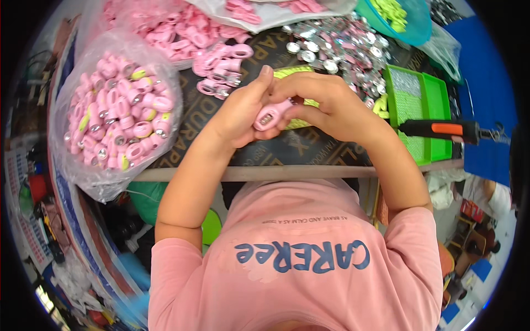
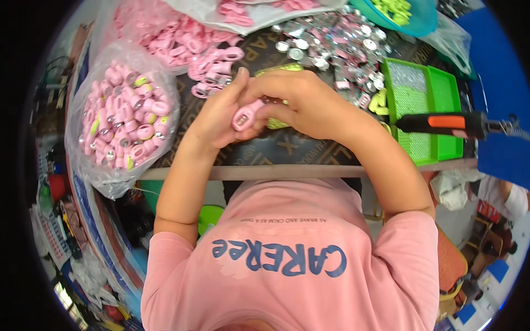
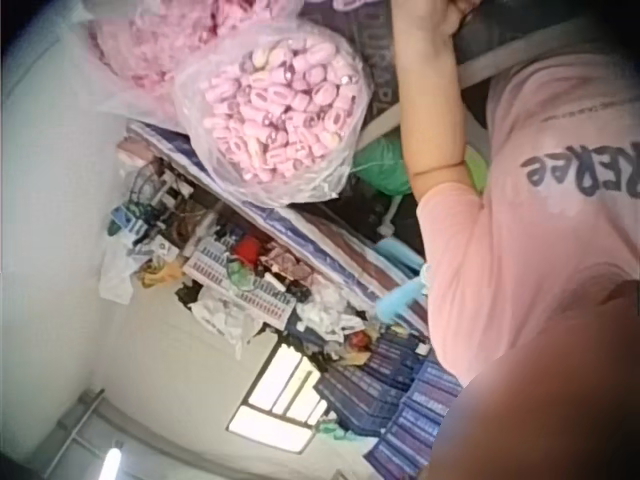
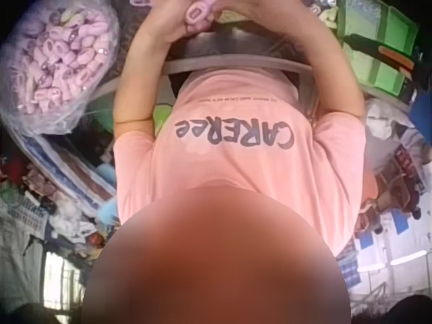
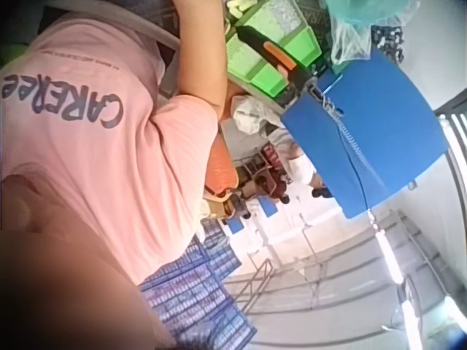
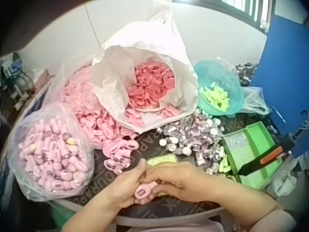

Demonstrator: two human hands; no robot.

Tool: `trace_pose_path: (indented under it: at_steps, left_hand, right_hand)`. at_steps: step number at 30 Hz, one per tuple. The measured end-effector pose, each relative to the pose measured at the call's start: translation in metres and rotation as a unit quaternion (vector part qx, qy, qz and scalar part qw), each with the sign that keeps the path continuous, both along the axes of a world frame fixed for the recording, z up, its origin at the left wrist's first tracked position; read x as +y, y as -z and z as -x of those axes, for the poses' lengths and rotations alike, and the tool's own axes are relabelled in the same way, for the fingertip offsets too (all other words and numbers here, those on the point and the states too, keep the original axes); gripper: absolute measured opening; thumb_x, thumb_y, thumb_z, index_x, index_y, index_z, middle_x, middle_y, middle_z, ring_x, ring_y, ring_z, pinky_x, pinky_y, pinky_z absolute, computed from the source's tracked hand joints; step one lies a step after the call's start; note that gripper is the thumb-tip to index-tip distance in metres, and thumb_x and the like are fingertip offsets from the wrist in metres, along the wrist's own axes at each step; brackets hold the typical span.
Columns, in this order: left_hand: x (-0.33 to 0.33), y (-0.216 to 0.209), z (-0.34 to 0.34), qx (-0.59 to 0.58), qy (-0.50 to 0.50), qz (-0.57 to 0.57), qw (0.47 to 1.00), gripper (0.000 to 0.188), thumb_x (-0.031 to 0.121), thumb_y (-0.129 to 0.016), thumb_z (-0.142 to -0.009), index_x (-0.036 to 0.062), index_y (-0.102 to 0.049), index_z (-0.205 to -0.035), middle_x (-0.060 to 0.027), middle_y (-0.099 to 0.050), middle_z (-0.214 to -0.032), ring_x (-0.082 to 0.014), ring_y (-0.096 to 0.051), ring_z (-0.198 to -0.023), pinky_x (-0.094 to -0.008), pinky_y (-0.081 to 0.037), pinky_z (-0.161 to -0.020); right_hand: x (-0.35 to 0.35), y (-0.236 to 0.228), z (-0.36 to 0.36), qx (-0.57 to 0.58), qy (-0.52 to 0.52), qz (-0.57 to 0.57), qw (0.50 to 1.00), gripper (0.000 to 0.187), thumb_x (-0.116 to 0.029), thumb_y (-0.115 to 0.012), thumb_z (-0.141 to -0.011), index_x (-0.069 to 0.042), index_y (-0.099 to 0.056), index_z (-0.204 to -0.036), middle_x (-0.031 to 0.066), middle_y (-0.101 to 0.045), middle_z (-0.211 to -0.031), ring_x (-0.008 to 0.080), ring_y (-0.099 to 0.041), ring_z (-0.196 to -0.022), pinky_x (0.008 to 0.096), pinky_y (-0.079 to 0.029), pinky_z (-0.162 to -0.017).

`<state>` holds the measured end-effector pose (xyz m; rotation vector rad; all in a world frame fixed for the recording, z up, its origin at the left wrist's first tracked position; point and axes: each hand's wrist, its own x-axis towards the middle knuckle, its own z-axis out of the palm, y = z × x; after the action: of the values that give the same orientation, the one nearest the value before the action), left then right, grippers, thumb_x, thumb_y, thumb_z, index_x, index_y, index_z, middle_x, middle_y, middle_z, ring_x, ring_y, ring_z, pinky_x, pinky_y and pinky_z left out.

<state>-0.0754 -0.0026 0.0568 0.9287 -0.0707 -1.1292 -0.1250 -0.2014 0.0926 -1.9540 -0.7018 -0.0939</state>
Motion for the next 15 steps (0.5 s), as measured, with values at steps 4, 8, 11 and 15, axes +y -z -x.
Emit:
trace_pose_path:
  at_steps: [4, 8, 11, 15]
  left_hand:
    - [-0.023, -0.016, 0.024, -0.057, -0.050, -0.060, 0.995, 0.063, 0.061, -0.035, -0.108, 0.0040, -0.063, -0.109, -0.0071, -0.059, -0.068, -0.0101, -0.047, -0.047, -0.0242, -0.032, -0.038]
    - [-0.025, 0.000, 0.028, -0.080, -0.119, -0.030, 0.989, 0.056, 0.060, -0.034, -0.109, 0.0099, -0.058, -0.105, -0.0075, -0.053, -0.058, -0.0108, -0.040, -0.041, -0.0246, -0.027, -0.037]
    - [-0.021, 0.012, 0.027, -0.068, -0.129, 0.005, 0.989, 0.054, 0.059, -0.031, -0.110, 0.0107, -0.056, -0.114, -0.0070, -0.054, -0.062, -0.0110, -0.043, -0.044, -0.0245, -0.030, -0.040]
    - [-0.030, 0.012, 0.026, -0.024, -0.109, 0.006, 0.994, 0.058, 0.059, -0.031, -0.109, 0.0094, -0.053, -0.131, -0.0081, -0.058, -0.080, -0.0141, -0.050, -0.050, -0.0249, -0.036, -0.042]
  right_hand:
    - [-0.030, -0.015, 0.010, 0.089, 0.027, 0.036, 0.995, 0.036, -0.009, -0.076, -0.089, -0.008, -0.070, -0.124, 0.0111, -0.073, -0.111, 0.0230, -0.070, -0.096, 0.0338, -0.055, -0.084]
    - [-0.078, -0.026, 0.035, 0.091, 0.252, 0.055, 0.962, 0.039, -0.009, -0.078, -0.088, -0.008, -0.070, -0.126, 0.0084, -0.073, -0.107, 0.0171, -0.069, -0.087, 0.0311, -0.056, -0.077]
    - [-0.099, -0.035, 0.077, 0.150, 0.224, 0.218, 0.938, 0.027, -0.003, -0.078, -0.083, -0.003, -0.074, -0.110, 0.0149, -0.074, -0.101, 0.0276, -0.072, -0.086, 0.0352, -0.056, -0.074]
    - [-0.095, -0.012, 0.123, 0.158, 0.323, 0.475, 0.803, 0.007, 0.006, -0.064, -0.083, 0.002, -0.064, -0.090, 0.0205, -0.068, -0.092, 0.0418, -0.069, -0.086, 0.0433, -0.057, -0.077]
